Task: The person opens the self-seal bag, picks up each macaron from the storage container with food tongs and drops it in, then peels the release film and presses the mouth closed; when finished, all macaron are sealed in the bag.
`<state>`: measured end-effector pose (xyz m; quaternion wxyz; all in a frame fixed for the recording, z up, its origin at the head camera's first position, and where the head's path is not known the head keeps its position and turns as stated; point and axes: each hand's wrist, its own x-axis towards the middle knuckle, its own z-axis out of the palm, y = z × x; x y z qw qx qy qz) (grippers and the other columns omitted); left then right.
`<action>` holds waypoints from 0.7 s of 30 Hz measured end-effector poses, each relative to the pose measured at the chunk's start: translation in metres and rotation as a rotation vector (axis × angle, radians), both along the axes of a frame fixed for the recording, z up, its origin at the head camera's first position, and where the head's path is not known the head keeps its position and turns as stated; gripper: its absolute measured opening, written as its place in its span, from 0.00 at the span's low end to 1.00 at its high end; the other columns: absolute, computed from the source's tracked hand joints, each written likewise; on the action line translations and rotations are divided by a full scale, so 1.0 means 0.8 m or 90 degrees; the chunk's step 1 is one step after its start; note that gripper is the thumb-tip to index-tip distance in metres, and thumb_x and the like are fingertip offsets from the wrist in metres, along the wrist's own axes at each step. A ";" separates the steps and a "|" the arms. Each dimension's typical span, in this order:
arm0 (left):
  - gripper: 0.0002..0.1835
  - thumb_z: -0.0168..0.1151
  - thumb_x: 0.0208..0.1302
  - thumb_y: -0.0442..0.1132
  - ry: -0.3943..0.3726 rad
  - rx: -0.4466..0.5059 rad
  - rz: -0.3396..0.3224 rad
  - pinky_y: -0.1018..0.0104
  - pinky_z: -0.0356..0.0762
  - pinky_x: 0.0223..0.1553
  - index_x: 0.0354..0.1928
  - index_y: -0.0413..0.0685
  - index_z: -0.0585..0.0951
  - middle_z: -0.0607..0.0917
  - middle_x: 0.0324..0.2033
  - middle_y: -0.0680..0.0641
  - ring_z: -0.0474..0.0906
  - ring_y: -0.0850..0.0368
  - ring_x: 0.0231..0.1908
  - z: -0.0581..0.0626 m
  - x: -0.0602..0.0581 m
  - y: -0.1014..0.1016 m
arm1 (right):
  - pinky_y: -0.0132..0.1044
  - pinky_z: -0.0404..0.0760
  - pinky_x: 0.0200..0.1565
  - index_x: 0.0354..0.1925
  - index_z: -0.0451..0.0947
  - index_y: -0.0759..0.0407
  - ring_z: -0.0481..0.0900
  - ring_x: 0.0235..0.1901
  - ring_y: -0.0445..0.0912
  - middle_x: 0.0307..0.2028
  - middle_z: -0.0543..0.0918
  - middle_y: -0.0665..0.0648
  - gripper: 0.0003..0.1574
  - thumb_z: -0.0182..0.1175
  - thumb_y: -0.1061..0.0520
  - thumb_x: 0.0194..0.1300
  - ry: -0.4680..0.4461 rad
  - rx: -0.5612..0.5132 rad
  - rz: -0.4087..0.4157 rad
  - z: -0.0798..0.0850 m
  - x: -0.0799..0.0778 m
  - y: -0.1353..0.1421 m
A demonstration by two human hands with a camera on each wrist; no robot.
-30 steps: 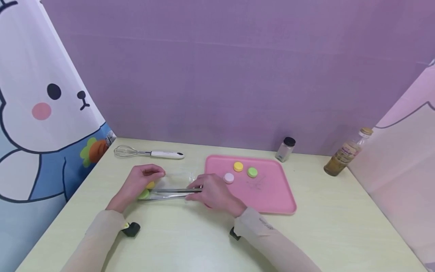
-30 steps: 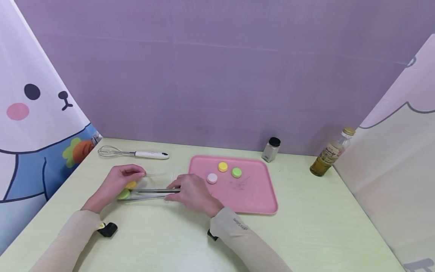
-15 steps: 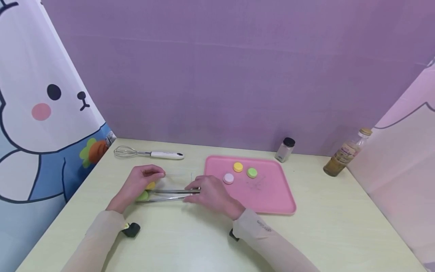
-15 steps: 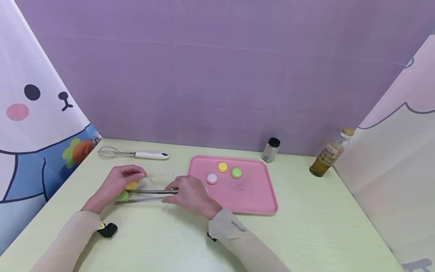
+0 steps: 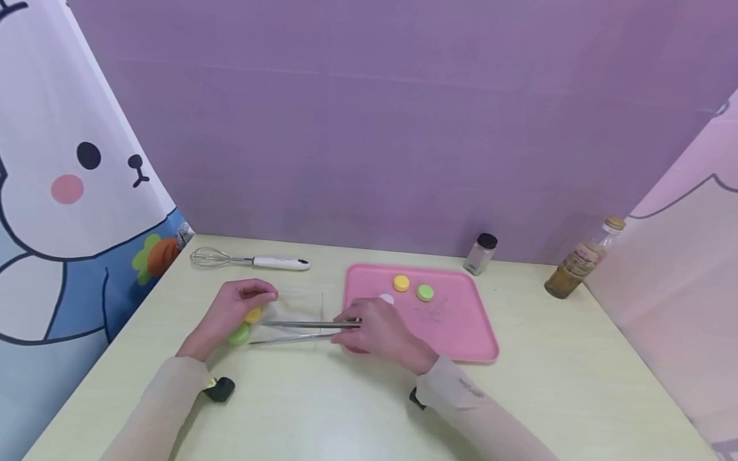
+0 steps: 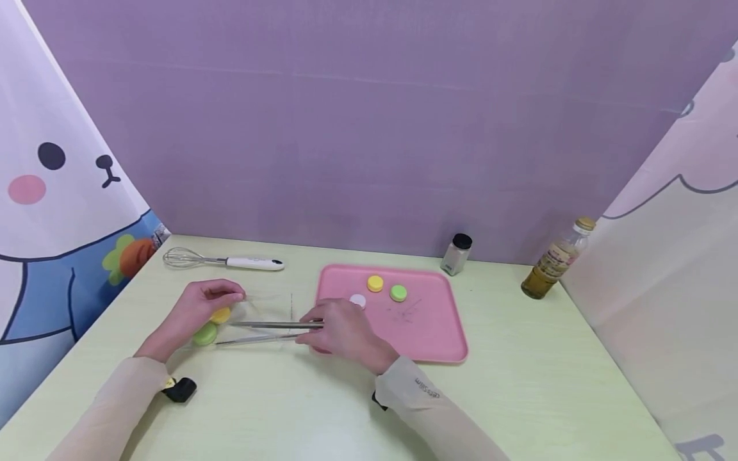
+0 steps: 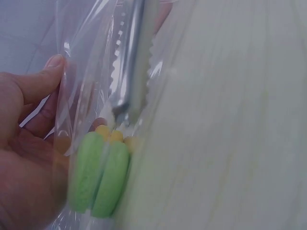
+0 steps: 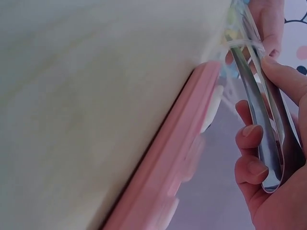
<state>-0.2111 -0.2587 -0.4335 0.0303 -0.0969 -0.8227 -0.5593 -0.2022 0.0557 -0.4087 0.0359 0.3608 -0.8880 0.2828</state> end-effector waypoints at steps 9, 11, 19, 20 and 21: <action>0.17 0.66 0.70 0.43 -0.007 -0.007 0.002 0.74 0.78 0.48 0.50 0.34 0.84 0.87 0.46 0.42 0.82 0.60 0.46 0.001 0.001 -0.001 | 0.29 0.73 0.31 0.40 0.91 0.46 0.73 0.30 0.36 0.32 0.86 0.43 0.16 0.78 0.42 0.54 0.017 -0.014 -0.009 -0.002 0.009 0.036; 0.17 0.66 0.70 0.43 -0.010 -0.008 0.002 0.74 0.77 0.49 0.50 0.35 0.85 0.87 0.47 0.42 0.82 0.60 0.47 0.000 0.001 -0.001 | 0.28 0.73 0.29 0.38 0.91 0.47 0.71 0.28 0.36 0.30 0.84 0.43 0.18 0.78 0.40 0.53 0.046 -0.007 -0.009 -0.001 0.011 0.043; 0.15 0.65 0.72 0.41 -0.017 -0.028 0.007 0.74 0.77 0.47 0.51 0.37 0.85 0.86 0.48 0.43 0.80 0.57 0.47 -0.002 -0.001 -0.003 | 0.28 0.77 0.35 0.40 0.90 0.47 0.79 0.34 0.34 0.36 0.87 0.41 0.18 0.76 0.40 0.55 0.087 0.039 -0.038 0.008 0.024 0.079; 0.15 0.65 0.72 0.41 -0.017 -0.031 0.008 0.74 0.77 0.47 0.51 0.37 0.85 0.86 0.48 0.43 0.80 0.57 0.47 -0.002 -0.001 -0.003 | 0.28 0.78 0.37 0.41 0.90 0.46 0.80 0.36 0.34 0.37 0.88 0.40 0.19 0.76 0.40 0.55 0.088 0.037 -0.041 0.009 0.025 0.084; 0.15 0.65 0.72 0.41 -0.017 -0.032 0.008 0.74 0.77 0.47 0.51 0.36 0.84 0.86 0.48 0.43 0.81 0.57 0.47 -0.002 -0.002 -0.003 | 0.29 0.78 0.38 0.42 0.90 0.45 0.80 0.38 0.33 0.39 0.88 0.40 0.19 0.76 0.40 0.54 0.087 0.032 -0.043 0.011 0.027 0.089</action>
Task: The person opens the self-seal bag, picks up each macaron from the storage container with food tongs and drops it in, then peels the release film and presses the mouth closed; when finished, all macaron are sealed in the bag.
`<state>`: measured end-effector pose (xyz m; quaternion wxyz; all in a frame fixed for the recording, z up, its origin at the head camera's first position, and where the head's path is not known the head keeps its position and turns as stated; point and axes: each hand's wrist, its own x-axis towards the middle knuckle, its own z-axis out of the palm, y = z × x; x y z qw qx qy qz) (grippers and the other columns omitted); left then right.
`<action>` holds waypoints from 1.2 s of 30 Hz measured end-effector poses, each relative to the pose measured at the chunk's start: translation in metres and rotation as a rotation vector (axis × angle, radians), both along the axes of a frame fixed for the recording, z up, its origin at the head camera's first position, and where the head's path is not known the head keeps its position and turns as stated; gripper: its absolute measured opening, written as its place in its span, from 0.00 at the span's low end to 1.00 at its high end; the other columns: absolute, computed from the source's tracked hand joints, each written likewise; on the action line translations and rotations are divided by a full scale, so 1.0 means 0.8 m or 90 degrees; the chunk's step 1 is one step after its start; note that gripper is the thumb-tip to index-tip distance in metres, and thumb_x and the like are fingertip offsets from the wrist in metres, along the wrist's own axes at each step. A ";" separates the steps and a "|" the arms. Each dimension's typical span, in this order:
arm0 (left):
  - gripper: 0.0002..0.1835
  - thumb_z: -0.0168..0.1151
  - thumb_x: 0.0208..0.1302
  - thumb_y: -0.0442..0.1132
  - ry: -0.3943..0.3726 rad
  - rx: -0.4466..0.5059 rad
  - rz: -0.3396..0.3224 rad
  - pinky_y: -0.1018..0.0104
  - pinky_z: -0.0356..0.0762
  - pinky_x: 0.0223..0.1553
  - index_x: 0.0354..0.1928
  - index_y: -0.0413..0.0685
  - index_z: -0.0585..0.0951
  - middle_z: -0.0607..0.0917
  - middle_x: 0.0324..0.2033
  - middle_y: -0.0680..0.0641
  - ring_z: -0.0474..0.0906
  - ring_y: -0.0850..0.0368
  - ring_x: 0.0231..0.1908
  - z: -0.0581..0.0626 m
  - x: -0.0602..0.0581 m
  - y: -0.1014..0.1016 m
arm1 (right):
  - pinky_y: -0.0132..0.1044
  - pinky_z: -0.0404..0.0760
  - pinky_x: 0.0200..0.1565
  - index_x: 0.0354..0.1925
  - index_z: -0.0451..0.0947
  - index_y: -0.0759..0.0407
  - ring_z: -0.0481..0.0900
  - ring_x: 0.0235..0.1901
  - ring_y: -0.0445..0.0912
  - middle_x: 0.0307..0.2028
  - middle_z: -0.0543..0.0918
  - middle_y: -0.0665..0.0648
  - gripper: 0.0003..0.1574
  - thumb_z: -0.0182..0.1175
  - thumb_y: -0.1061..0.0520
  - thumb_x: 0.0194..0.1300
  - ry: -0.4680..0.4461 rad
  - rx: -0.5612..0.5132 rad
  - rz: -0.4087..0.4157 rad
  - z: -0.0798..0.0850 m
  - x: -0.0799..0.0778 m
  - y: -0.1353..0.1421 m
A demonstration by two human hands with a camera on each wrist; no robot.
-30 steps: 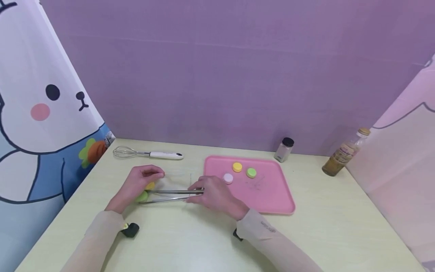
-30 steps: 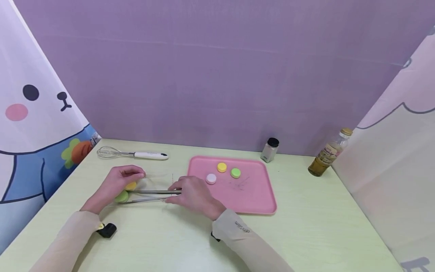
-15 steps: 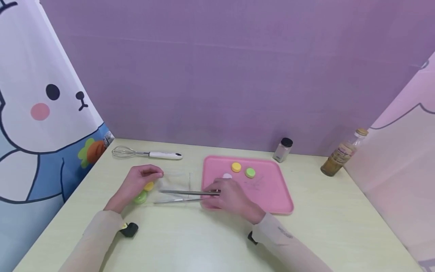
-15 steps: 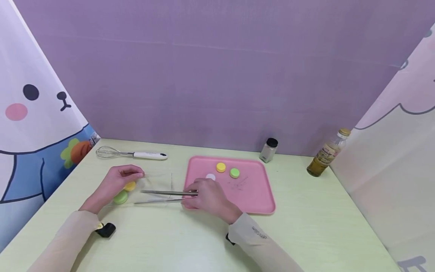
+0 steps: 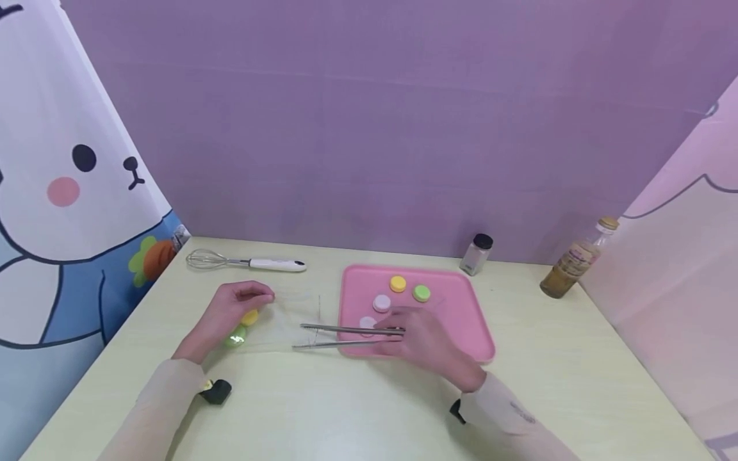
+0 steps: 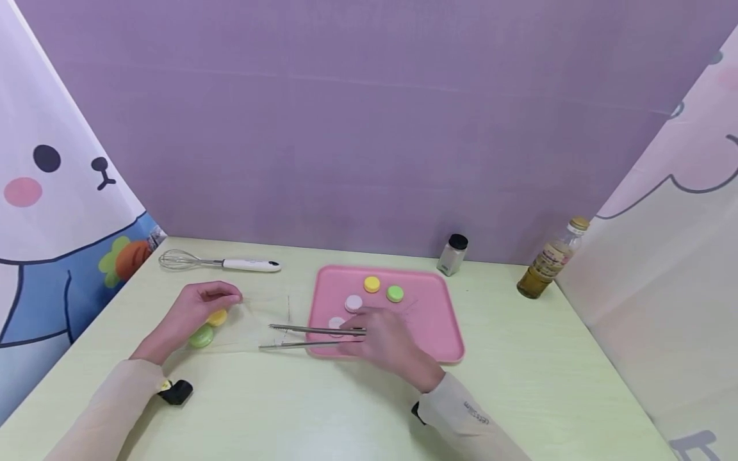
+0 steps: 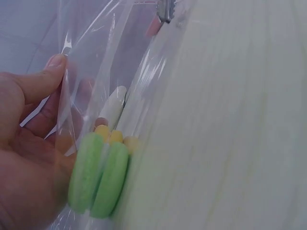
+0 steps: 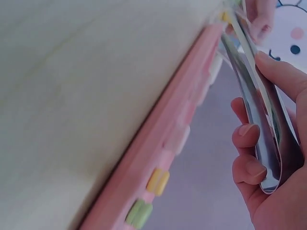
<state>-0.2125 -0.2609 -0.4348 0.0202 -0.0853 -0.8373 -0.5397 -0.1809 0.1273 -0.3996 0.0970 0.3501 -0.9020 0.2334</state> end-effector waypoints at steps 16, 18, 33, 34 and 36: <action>0.17 0.66 0.70 0.46 -0.008 0.002 0.007 0.73 0.77 0.48 0.50 0.38 0.85 0.87 0.47 0.44 0.81 0.56 0.48 0.002 0.003 0.001 | 0.34 0.80 0.40 0.44 0.90 0.44 0.80 0.36 0.36 0.36 0.85 0.35 0.20 0.78 0.41 0.53 -0.032 -0.057 -0.098 0.013 0.024 0.081; 0.17 0.66 0.70 0.45 -0.009 0.007 0.004 0.74 0.77 0.49 0.50 0.38 0.85 0.87 0.48 0.44 0.81 0.56 0.49 0.001 0.003 0.001 | 0.32 0.78 0.36 0.44 0.90 0.44 0.76 0.32 0.35 0.32 0.81 0.34 0.20 0.78 0.42 0.52 -0.022 -0.055 -0.108 0.012 0.028 0.091; 0.17 0.66 0.71 0.45 -0.013 0.009 0.003 0.73 0.78 0.48 0.51 0.37 0.85 0.86 0.48 0.44 0.81 0.57 0.48 0.004 0.003 0.001 | 0.27 0.71 0.25 0.40 0.91 0.46 0.71 0.23 0.33 0.27 0.79 0.36 0.18 0.82 0.50 0.47 0.065 -0.094 -0.149 -0.003 0.055 0.149; 0.17 0.66 0.71 0.45 -0.013 0.011 0.003 0.73 0.78 0.48 0.51 0.37 0.85 0.86 0.48 0.44 0.81 0.57 0.49 0.004 0.004 0.002 | 0.26 0.70 0.25 0.39 0.91 0.46 0.71 0.23 0.33 0.27 0.79 0.36 0.18 0.83 0.50 0.47 0.069 -0.093 -0.155 -0.003 0.056 0.153; 0.17 0.66 0.70 0.46 -0.013 0.014 0.004 0.74 0.78 0.48 0.51 0.38 0.85 0.87 0.48 0.44 0.81 0.57 0.48 0.004 0.004 0.003 | 0.26 0.68 0.23 0.38 0.91 0.45 0.69 0.22 0.32 0.26 0.77 0.35 0.18 0.83 0.49 0.46 0.078 -0.089 -0.168 -0.003 0.056 0.160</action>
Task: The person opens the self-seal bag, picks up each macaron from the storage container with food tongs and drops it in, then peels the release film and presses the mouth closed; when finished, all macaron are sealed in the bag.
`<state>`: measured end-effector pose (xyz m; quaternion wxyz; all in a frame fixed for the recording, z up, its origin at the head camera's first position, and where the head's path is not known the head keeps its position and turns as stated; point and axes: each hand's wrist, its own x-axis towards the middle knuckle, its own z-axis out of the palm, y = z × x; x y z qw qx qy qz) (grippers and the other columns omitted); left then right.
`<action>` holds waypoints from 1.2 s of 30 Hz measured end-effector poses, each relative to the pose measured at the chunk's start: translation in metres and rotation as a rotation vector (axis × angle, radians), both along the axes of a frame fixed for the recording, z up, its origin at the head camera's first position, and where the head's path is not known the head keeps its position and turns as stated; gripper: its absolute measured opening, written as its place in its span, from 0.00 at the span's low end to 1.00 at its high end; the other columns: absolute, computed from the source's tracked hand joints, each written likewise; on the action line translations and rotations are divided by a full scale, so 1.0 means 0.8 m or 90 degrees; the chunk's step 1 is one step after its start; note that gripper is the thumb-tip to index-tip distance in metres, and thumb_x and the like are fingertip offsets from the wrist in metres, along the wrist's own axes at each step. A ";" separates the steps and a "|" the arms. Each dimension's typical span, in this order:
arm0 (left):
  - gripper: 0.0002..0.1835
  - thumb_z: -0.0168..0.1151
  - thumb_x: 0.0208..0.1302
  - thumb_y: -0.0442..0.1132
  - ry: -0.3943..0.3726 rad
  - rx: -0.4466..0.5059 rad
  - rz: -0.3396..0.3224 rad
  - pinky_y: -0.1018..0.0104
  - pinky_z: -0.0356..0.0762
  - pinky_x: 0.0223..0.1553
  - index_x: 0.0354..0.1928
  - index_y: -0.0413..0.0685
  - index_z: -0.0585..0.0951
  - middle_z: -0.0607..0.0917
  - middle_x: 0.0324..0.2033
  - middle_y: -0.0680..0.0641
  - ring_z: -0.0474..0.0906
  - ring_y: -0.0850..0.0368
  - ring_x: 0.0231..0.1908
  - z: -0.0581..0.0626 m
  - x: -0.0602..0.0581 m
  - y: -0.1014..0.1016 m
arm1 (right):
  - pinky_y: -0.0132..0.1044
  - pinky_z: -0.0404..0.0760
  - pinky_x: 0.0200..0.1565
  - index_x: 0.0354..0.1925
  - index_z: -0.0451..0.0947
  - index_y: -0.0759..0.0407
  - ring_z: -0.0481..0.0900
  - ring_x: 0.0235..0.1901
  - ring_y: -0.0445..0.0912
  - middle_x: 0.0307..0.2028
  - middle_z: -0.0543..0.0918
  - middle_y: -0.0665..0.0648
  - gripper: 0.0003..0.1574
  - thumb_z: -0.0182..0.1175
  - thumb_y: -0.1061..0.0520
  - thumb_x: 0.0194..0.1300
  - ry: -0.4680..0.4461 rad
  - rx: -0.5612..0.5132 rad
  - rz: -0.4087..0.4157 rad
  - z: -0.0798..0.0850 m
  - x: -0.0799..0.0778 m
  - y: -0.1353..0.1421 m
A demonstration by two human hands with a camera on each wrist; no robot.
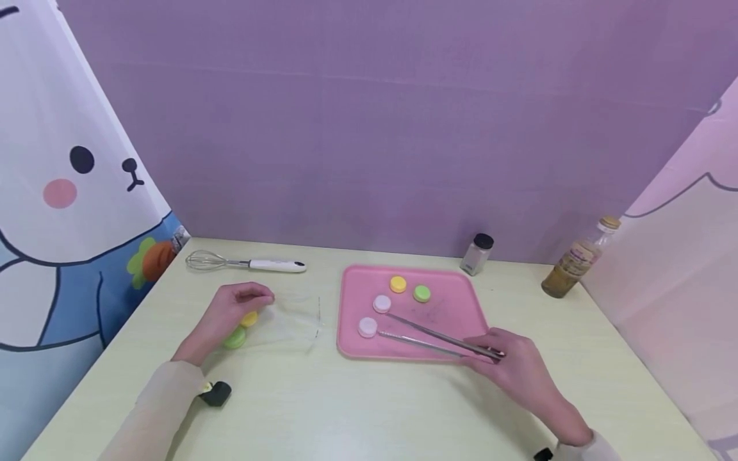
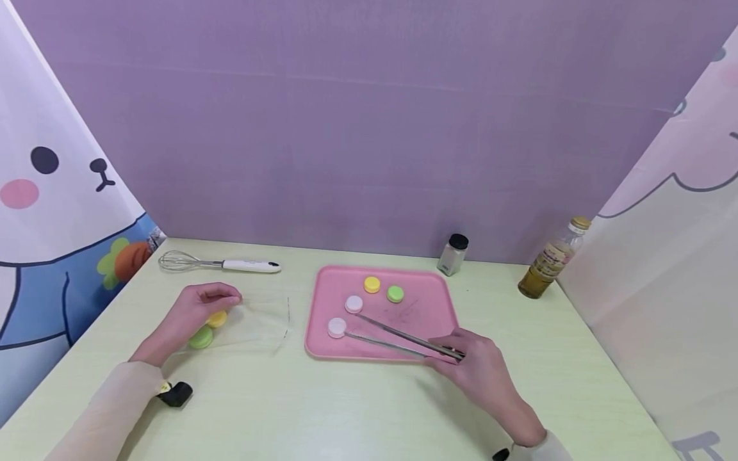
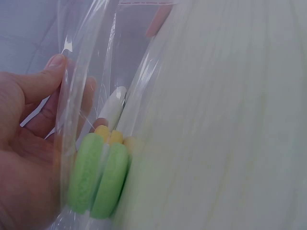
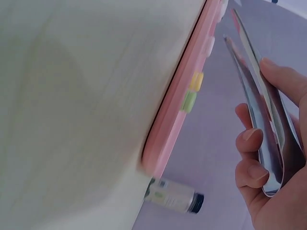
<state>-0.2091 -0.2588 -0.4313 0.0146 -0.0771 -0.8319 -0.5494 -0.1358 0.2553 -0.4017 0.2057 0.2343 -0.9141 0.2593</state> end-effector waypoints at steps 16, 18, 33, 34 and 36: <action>0.18 0.66 0.70 0.47 -0.010 -0.018 0.011 0.73 0.77 0.48 0.50 0.39 0.85 0.87 0.47 0.45 0.80 0.55 0.48 0.002 0.002 0.000 | 0.31 0.62 0.20 0.37 0.92 0.47 0.66 0.20 0.34 0.20 0.71 0.36 0.16 0.82 0.50 0.46 0.012 0.017 -0.159 -0.006 0.006 0.057; 0.18 0.66 0.70 0.47 -0.009 -0.022 0.012 0.73 0.77 0.47 0.50 0.39 0.85 0.87 0.47 0.45 0.80 0.55 0.48 0.003 0.002 0.000 | 0.32 0.63 0.20 0.37 0.91 0.47 0.66 0.19 0.34 0.20 0.71 0.37 0.16 0.82 0.49 0.47 0.007 0.014 -0.169 -0.008 0.005 0.060; 0.17 0.66 0.71 0.46 0.003 -0.012 0.002 0.74 0.77 0.48 0.50 0.38 0.85 0.87 0.48 0.45 0.81 0.57 0.49 0.001 0.002 0.000 | 0.33 0.65 0.20 0.37 0.92 0.50 0.67 0.20 0.36 0.22 0.78 0.40 0.15 0.80 0.48 0.50 -0.037 0.024 -0.185 -0.009 -0.014 0.057; 0.18 0.66 0.71 0.47 0.002 -0.015 0.003 0.74 0.77 0.48 0.50 0.39 0.85 0.87 0.47 0.45 0.81 0.57 0.49 0.000 0.001 -0.001 | 0.34 0.65 0.20 0.38 0.92 0.51 0.67 0.20 0.37 0.23 0.79 0.41 0.15 0.80 0.48 0.51 -0.039 0.027 -0.183 -0.009 -0.016 0.056; 0.18 0.66 0.70 0.48 -0.001 -0.019 0.006 0.74 0.77 0.48 0.50 0.39 0.85 0.87 0.47 0.46 0.80 0.57 0.48 0.000 0.000 -0.001 | 0.34 0.65 0.20 0.38 0.92 0.51 0.67 0.20 0.38 0.23 0.80 0.41 0.15 0.80 0.48 0.52 -0.049 0.028 -0.183 -0.008 -0.020 0.053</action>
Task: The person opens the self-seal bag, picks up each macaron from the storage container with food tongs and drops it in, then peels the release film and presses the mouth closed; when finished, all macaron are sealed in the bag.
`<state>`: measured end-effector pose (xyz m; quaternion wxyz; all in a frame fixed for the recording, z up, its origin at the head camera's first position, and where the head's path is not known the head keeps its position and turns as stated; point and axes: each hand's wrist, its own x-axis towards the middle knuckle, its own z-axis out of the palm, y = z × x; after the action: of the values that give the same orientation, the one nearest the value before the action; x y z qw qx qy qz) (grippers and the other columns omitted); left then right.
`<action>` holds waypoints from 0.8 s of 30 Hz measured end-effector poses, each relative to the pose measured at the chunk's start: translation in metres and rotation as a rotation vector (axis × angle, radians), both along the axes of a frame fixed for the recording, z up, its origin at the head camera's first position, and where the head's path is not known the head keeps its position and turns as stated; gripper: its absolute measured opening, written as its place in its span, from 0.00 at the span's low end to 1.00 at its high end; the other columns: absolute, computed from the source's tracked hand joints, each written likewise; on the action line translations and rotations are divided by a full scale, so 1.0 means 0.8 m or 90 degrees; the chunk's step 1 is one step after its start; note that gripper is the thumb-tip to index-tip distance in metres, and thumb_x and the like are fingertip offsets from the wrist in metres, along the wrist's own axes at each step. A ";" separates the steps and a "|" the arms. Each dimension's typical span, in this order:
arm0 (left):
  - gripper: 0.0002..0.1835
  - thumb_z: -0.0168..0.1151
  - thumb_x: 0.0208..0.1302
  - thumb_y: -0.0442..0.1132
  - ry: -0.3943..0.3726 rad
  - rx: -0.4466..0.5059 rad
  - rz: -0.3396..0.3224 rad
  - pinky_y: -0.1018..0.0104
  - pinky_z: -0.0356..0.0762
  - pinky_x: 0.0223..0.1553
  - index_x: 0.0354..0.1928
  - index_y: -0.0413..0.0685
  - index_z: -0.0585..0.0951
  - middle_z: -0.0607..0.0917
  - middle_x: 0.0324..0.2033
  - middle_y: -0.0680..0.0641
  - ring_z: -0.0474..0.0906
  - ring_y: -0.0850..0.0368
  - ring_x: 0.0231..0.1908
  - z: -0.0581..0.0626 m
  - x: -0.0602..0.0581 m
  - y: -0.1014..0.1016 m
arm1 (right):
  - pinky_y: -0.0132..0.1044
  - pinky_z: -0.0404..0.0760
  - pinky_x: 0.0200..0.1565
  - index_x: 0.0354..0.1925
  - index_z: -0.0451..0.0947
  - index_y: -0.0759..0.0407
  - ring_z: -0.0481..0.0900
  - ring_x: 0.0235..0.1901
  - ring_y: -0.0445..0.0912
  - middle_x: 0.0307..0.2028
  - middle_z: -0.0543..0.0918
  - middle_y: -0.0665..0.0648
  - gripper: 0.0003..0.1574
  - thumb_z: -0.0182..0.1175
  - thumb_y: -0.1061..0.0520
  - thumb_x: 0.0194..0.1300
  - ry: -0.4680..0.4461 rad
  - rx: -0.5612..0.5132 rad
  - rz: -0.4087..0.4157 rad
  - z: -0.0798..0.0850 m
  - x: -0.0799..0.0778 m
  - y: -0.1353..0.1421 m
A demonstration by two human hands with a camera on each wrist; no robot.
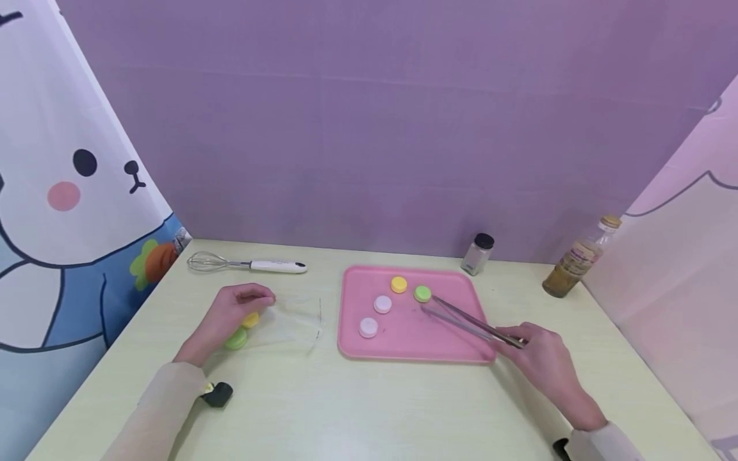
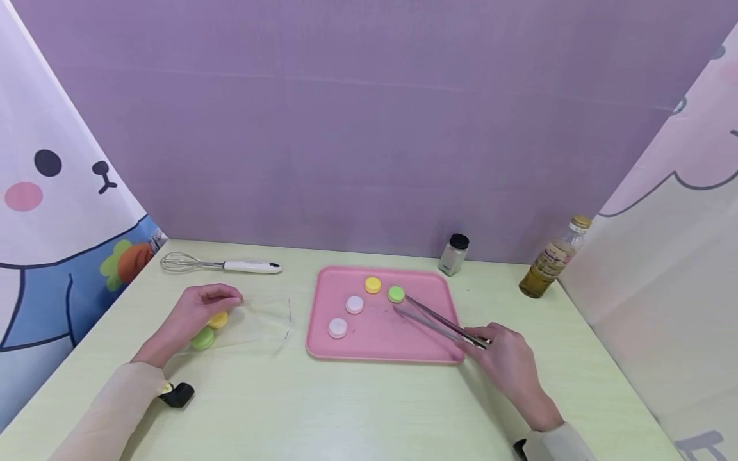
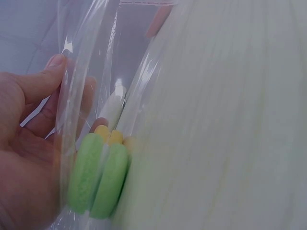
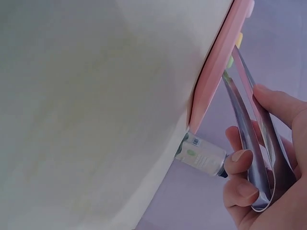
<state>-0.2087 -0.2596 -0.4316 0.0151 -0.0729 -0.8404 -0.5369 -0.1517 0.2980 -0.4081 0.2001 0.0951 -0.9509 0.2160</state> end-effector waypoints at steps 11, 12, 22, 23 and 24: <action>0.18 0.66 0.70 0.47 -0.008 -0.004 0.004 0.74 0.77 0.48 0.50 0.38 0.85 0.87 0.47 0.46 0.80 0.54 0.49 0.001 0.000 0.001 | 0.34 0.67 0.20 0.39 0.91 0.54 0.70 0.21 0.41 0.23 0.80 0.45 0.14 0.78 0.51 0.54 -0.038 -0.016 -0.001 -0.002 -0.016 -0.012; 0.18 0.66 0.70 0.47 -0.008 -0.004 0.005 0.74 0.77 0.48 0.50 0.39 0.85 0.87 0.47 0.46 0.80 0.54 0.49 0.001 0.000 0.001 | 0.34 0.67 0.20 0.39 0.91 0.55 0.70 0.21 0.41 0.24 0.81 0.45 0.14 0.78 0.51 0.54 -0.039 -0.017 0.000 -0.003 -0.017 -0.013; 0.17 0.67 0.70 0.48 0.011 -0.010 0.003 0.72 0.77 0.47 0.49 0.41 0.86 0.87 0.45 0.48 0.80 0.54 0.47 -0.006 -0.005 0.000 | 0.33 0.69 0.20 0.37 0.91 0.56 0.71 0.21 0.39 0.24 0.82 0.44 0.12 0.79 0.56 0.52 -0.027 -0.032 0.019 -0.007 -0.023 -0.012; 0.17 0.67 0.70 0.48 0.010 -0.009 0.004 0.72 0.77 0.47 0.49 0.41 0.86 0.87 0.45 0.48 0.80 0.54 0.47 -0.006 -0.005 0.000 | 0.33 0.69 0.20 0.37 0.91 0.55 0.71 0.21 0.39 0.24 0.82 0.44 0.12 0.79 0.56 0.52 -0.025 -0.033 0.020 -0.007 -0.023 -0.011; 0.17 0.67 0.69 0.48 0.010 -0.008 0.006 0.72 0.77 0.47 0.49 0.41 0.86 0.87 0.45 0.48 0.80 0.54 0.47 -0.006 -0.004 0.000 | 0.33 0.69 0.20 0.37 0.91 0.55 0.71 0.21 0.39 0.24 0.83 0.44 0.12 0.79 0.56 0.52 -0.023 -0.032 0.020 -0.007 -0.023 -0.011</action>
<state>-0.2122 -0.2598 -0.4360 0.0234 -0.0734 -0.8438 -0.5311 -0.1703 0.2891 -0.4137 0.1817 0.1011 -0.9470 0.2448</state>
